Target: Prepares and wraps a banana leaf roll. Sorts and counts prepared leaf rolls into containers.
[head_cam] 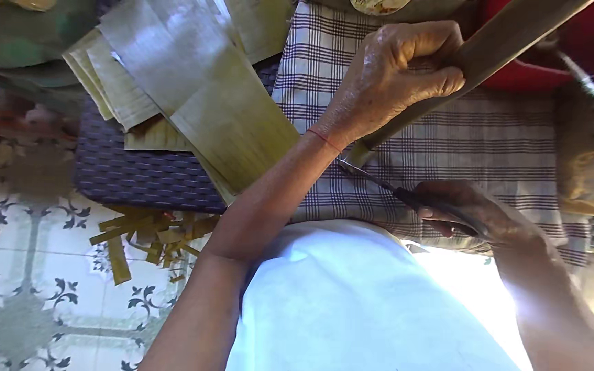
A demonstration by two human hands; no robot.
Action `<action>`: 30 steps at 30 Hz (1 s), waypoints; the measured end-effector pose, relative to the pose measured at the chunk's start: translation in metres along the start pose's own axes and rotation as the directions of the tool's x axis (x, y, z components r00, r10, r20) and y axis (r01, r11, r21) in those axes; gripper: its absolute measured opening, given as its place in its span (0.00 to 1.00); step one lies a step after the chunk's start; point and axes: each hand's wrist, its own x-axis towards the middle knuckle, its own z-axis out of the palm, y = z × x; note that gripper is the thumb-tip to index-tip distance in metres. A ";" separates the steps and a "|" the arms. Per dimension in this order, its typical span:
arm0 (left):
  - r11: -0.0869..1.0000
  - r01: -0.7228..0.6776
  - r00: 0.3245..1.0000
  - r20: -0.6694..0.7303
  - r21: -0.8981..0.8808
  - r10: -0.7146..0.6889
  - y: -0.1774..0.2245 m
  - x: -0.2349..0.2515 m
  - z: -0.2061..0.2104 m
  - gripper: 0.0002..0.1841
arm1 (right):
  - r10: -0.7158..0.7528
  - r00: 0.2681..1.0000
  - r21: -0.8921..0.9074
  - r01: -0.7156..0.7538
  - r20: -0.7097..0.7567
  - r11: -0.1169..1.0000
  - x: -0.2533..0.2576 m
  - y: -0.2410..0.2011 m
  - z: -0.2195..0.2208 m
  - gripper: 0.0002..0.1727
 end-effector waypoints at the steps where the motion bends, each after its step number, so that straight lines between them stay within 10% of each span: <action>1: 0.997 -0.070 0.998 0.002 -0.039 0.070 -0.010 0.005 -0.001 0.03 | -0.004 1.000 -0.010 0.004 0.016 1.000 0.000 -0.001 0.000 0.23; 6: 0.976 -0.175 0.981 0.057 -0.129 0.184 -0.029 0.015 -0.004 0.01 | -0.026 0.988 -0.416 0.087 0.150 0.905 -0.011 -0.002 -0.002 0.31; 10: 0.980 -0.186 0.981 0.033 -0.063 0.189 -0.024 0.010 0.001 0.02 | -0.125 0.985 -0.744 -0.008 -0.123 0.668 -0.048 -0.022 -0.007 0.30; 19: 0.965 -0.261 0.965 0.017 -0.032 0.262 -0.028 0.005 0.016 0.04 | -0.562 0.786 -0.865 0.072 -0.257 0.496 -0.127 -0.077 -0.062 0.37; 30: 0.960 -0.279 0.959 0.044 -0.026 0.280 -0.025 -0.002 0.019 0.05 | -0.526 0.831 -0.896 0.083 -0.179 0.436 -0.101 -0.144 -0.046 0.41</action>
